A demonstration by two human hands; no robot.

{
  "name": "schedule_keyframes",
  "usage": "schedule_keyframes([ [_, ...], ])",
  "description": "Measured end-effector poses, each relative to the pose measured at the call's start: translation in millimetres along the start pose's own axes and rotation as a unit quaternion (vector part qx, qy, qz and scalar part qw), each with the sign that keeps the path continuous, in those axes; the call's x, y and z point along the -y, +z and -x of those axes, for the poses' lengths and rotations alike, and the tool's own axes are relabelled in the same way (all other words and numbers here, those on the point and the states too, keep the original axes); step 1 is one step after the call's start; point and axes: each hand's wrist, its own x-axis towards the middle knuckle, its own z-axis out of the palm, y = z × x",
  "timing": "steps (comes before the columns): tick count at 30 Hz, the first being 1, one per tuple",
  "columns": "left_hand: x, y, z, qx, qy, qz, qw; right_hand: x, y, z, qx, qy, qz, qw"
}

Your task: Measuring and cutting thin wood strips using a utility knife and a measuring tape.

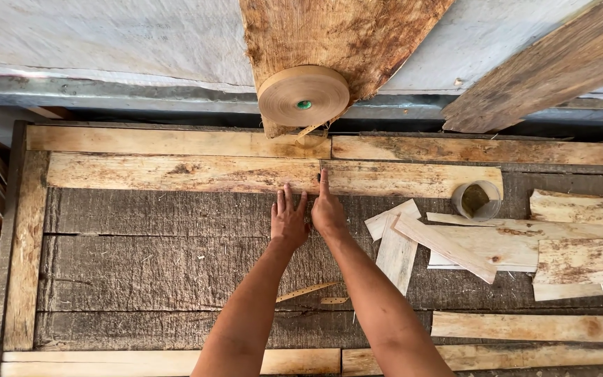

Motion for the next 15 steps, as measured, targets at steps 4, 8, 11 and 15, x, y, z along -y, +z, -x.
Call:
schedule_keyframes([
  [4, -1, -1, 2, -0.007, 0.0, 0.001, 1.0, 15, -10, 3, 0.024, 0.029, 0.007, 0.999],
  [8, -1, -1, 1, -0.005, -0.001, 0.008, 1.0, 34, -24, 9, 0.077, 0.11, 0.02, 0.991],
  [11, -1, 1, -1, -0.002, 0.0, 0.009, 1.0, 17, -10, 3, 0.045, 0.07, 0.001, 0.996],
  [15, -2, -2, 3, -0.001, -0.003, 0.011, 1.0, 37, -25, 11, 0.081, 0.107, 0.01, 0.991],
])
